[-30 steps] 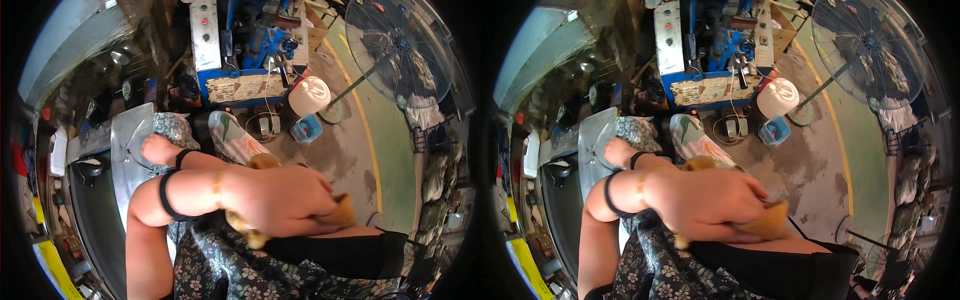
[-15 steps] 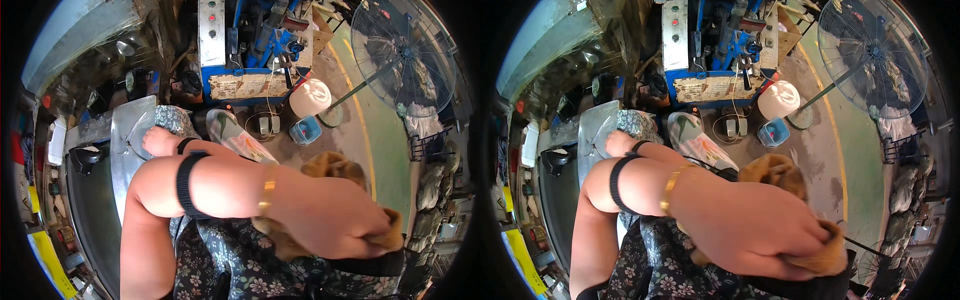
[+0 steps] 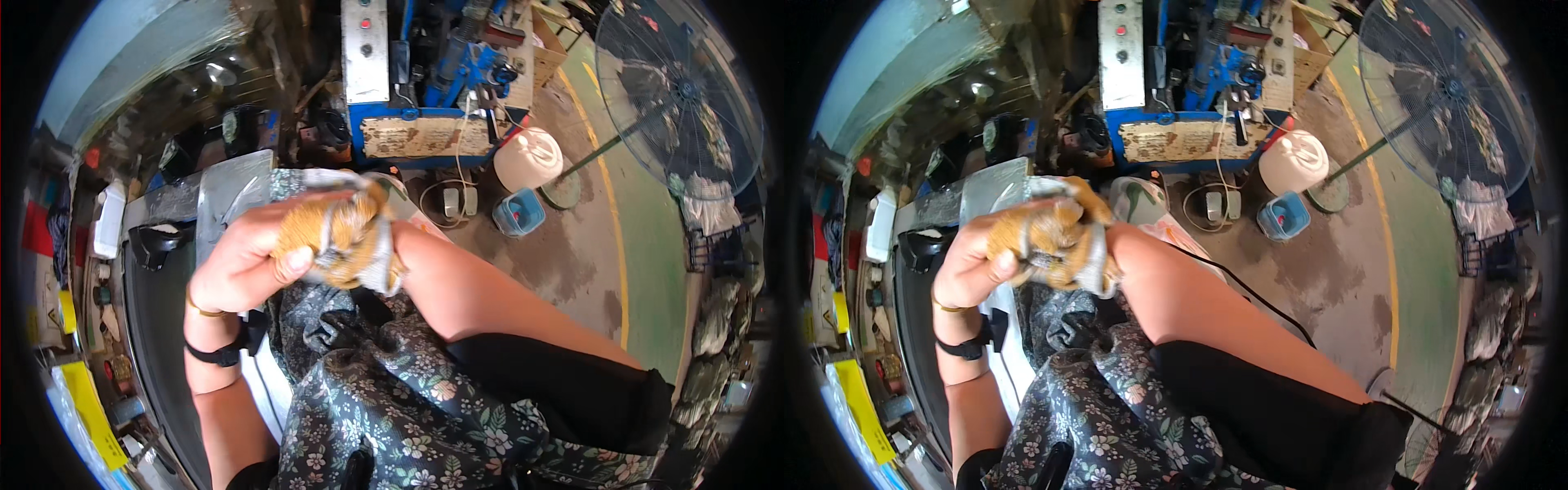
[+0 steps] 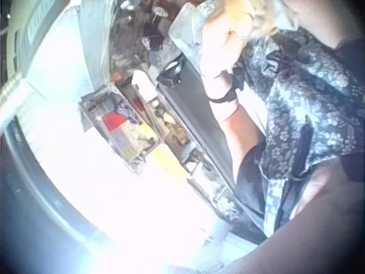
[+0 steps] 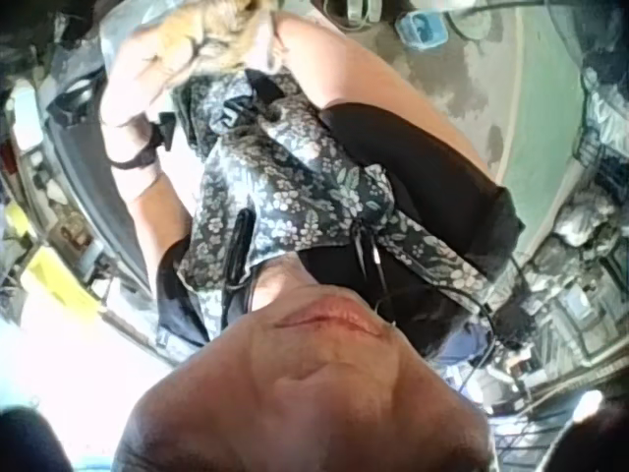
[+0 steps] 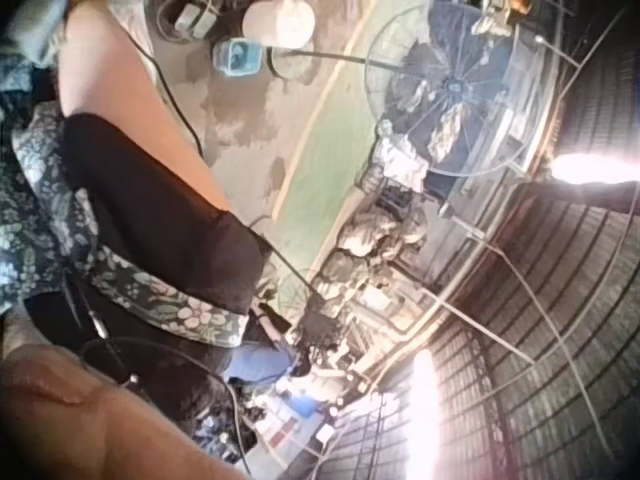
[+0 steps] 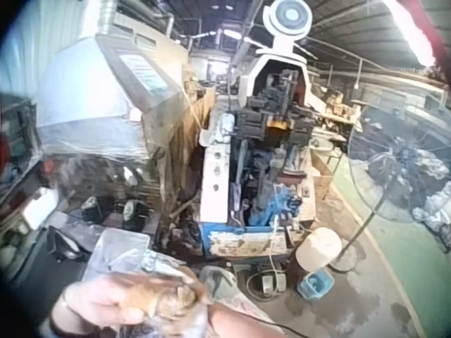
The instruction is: Assembling shoe components and applying adhesive at a workstation.
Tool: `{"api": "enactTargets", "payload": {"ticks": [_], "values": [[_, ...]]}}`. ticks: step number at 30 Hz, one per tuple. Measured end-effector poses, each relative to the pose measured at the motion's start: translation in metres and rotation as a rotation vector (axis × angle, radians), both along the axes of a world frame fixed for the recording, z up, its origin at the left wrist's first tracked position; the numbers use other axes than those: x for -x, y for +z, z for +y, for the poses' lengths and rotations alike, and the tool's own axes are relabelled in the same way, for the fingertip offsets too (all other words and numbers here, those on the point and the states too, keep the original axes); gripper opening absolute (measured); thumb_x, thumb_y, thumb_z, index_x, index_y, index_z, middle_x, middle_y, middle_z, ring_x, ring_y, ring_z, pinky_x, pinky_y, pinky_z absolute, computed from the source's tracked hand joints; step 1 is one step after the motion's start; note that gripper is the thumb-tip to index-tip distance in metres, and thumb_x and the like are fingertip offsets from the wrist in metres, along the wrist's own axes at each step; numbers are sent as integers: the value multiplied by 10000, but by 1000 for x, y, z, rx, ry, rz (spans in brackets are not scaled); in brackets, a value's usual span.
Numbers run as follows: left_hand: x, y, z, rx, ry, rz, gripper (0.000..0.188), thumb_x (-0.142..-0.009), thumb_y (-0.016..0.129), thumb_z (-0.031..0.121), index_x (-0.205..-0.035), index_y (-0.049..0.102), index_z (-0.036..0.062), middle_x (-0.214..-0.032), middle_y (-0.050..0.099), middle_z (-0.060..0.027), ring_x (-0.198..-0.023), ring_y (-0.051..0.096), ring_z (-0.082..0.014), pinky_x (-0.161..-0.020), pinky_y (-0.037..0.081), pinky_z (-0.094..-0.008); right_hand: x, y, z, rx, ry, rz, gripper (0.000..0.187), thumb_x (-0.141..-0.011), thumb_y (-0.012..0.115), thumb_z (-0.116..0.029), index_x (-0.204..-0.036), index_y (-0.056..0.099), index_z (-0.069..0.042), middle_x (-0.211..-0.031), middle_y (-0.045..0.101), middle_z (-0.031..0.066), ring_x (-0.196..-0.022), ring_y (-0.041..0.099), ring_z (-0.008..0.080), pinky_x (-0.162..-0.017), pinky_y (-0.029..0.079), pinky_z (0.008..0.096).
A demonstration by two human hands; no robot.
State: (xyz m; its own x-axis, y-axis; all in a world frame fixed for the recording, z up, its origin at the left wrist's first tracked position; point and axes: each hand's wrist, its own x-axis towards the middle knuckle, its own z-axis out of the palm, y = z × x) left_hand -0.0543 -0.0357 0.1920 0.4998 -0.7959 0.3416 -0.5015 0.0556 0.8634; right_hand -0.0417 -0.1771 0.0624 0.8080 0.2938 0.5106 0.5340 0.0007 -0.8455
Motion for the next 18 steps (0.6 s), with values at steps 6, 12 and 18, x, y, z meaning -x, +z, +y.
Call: {"api": "enactTargets", "payload": {"ticks": [6,12,18], "values": [[6,-21,38,729,367,712,538,-1002,480,353,-1403,416,1,-1376,516,-102,-1267,494,-222,-1073,373,-386,-21,42,-8,-478,303,299,467,-946,524,-324,-1318,462,-50,-1314,517,124,-1212,510,267,-1029,414,402],[-20,-30,79,468,557,816,439,-994,511,304,-1319,522,8,-1254,613,-80,-1140,582,-193,-1003,443,-363,-68,49,-4,-701,165,654,565,-982,483,-369,-1420,383,-26,-1418,470,149,-1281,477,267,-1093,386,391],[-67,-64,86,-241,662,727,425,-956,573,396,-1178,655,43,-1075,683,-51,-968,633,-155,-871,497,-331,-88,70,14,-952,731,676,576,-978,402,-436,-1395,426,-39,-1412,473,160,-1291,454,326,-1118,325,488]]}}
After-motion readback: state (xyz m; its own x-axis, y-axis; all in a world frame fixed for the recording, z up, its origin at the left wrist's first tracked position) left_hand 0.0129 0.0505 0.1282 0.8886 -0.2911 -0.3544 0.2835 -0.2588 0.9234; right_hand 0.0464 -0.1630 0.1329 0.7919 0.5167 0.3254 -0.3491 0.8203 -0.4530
